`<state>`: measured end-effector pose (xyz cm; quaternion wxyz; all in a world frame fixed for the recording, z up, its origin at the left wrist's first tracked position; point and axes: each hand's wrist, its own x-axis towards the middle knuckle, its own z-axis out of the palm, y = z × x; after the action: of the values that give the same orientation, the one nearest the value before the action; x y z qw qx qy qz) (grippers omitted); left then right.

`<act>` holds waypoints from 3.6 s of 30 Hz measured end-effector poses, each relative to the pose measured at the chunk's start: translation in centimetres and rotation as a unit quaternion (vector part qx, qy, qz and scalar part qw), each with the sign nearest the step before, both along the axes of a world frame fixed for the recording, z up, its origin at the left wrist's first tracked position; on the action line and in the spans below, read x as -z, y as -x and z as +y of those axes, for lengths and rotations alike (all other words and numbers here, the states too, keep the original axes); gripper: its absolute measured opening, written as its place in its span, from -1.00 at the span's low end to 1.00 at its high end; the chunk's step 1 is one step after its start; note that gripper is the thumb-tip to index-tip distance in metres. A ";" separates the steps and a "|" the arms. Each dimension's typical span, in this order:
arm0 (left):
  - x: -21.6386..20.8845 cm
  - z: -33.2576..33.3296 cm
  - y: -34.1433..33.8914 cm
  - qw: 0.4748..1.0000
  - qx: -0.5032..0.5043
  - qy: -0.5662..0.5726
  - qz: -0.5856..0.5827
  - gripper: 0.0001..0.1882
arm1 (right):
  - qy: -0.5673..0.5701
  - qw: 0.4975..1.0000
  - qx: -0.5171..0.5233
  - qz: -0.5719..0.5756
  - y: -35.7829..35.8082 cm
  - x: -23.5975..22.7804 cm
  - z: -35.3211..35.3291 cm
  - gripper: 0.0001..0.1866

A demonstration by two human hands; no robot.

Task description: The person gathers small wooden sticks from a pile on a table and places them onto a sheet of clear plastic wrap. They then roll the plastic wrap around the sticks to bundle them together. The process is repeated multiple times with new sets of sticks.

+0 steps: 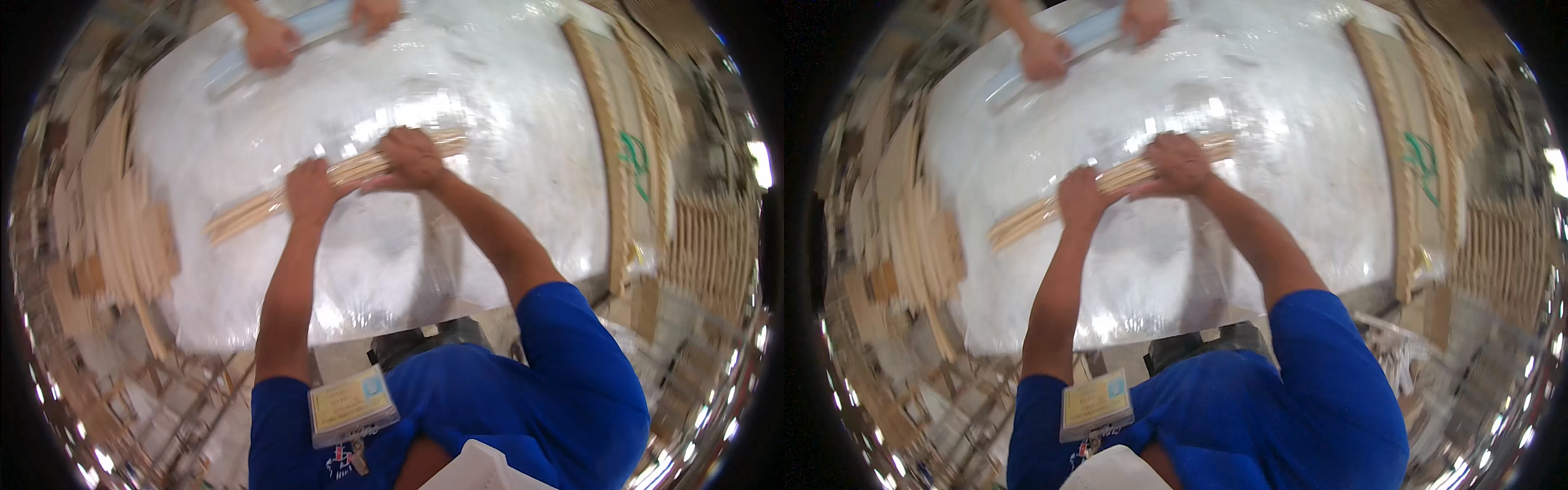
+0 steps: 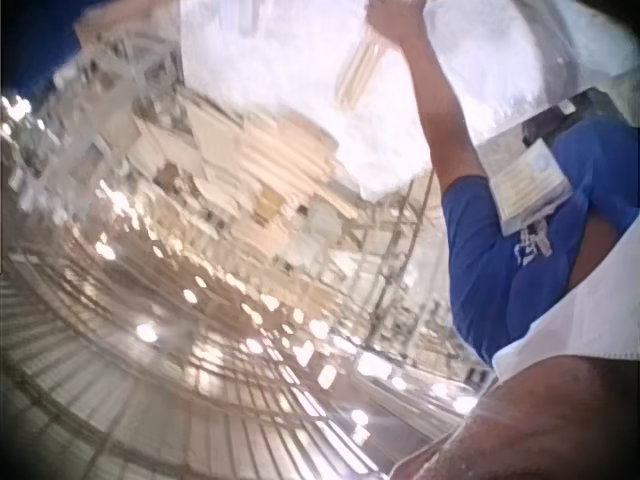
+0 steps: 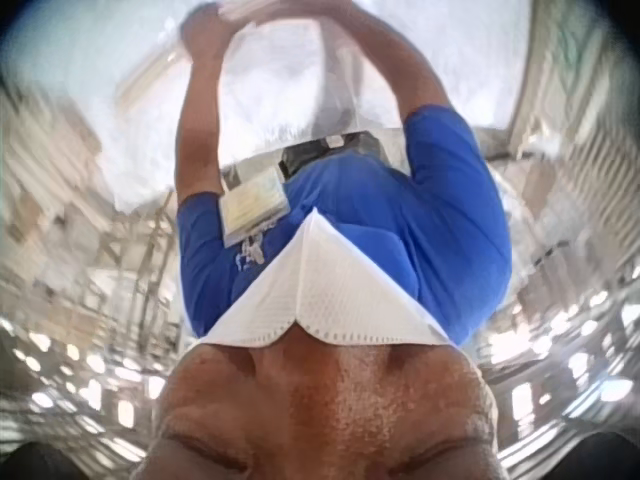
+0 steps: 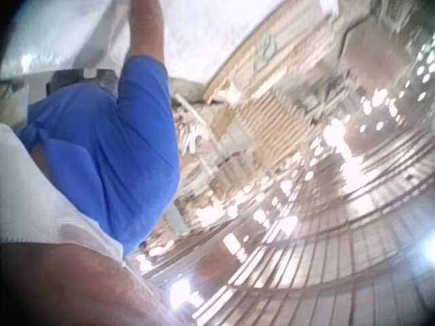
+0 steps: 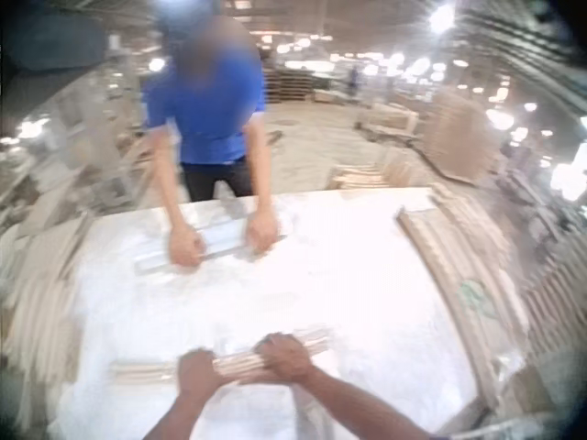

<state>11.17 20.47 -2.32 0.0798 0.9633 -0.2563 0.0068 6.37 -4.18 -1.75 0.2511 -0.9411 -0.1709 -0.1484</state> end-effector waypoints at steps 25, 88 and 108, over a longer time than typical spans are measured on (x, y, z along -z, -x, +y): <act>-1.3 -1.5 4.3 0.992 -0.029 0.122 -0.013 -0.25 | 0.015 0.978 0.201 0.047 2.9 -0.8 1.6 -0.24; -0.2 0.3 10.0 0.991 -0.084 0.100 -0.003 -0.02 | 0.044 0.996 0.071 0.009 14.6 1.7 1.5 -0.17; 0.0 -1.0 0.5 0.984 -0.103 0.121 -0.083 -0.06 | 0.097 0.988 0.118 0.029 -3.9 1.5 1.4 -0.53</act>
<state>10.70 19.51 -2.28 0.1731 0.9639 -0.1583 0.1264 10.31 -2.78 -3.26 0.1440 -0.9785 -0.0646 -0.1326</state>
